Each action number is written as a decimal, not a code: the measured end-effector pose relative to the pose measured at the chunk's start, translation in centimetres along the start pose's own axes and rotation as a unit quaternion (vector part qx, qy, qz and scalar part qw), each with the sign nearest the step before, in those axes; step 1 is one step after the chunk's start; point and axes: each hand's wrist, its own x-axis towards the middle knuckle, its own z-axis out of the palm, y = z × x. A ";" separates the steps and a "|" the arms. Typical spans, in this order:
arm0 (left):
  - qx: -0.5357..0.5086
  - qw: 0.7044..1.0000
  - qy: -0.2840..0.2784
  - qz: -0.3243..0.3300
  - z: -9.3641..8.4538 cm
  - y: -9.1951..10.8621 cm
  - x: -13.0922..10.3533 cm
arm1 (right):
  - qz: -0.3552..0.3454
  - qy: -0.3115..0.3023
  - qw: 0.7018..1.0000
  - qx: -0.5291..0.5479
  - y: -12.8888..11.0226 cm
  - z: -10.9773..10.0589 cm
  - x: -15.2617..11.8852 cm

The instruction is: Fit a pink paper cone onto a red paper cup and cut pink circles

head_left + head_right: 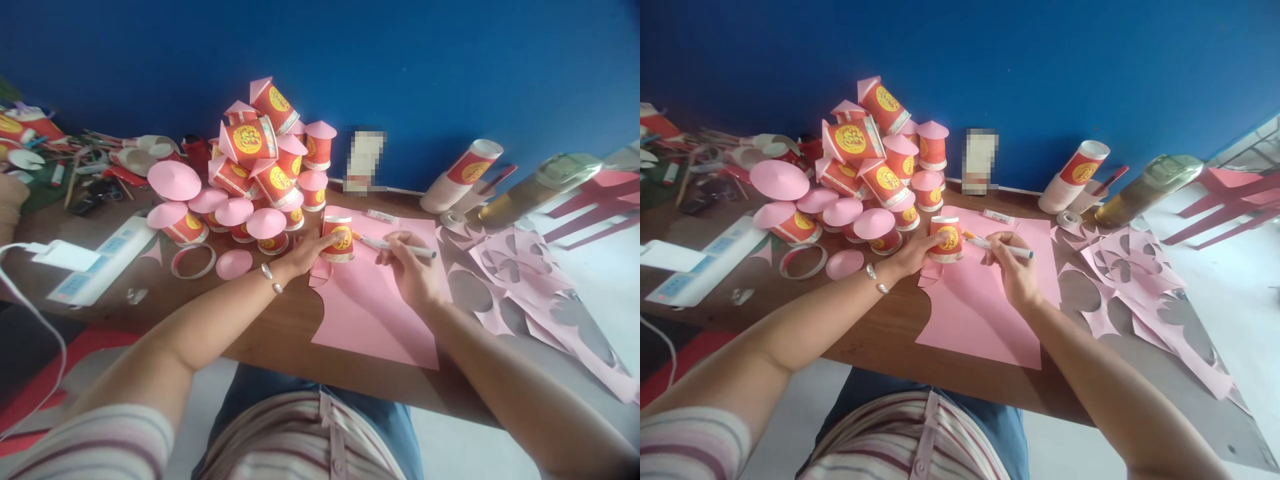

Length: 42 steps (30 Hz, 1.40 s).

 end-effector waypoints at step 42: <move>0.025 0.999 -0.009 -0.023 1.6 1.1 -0.3 | -0.347 -0.155 0.843 -0.381 0.2 0.8 -3.7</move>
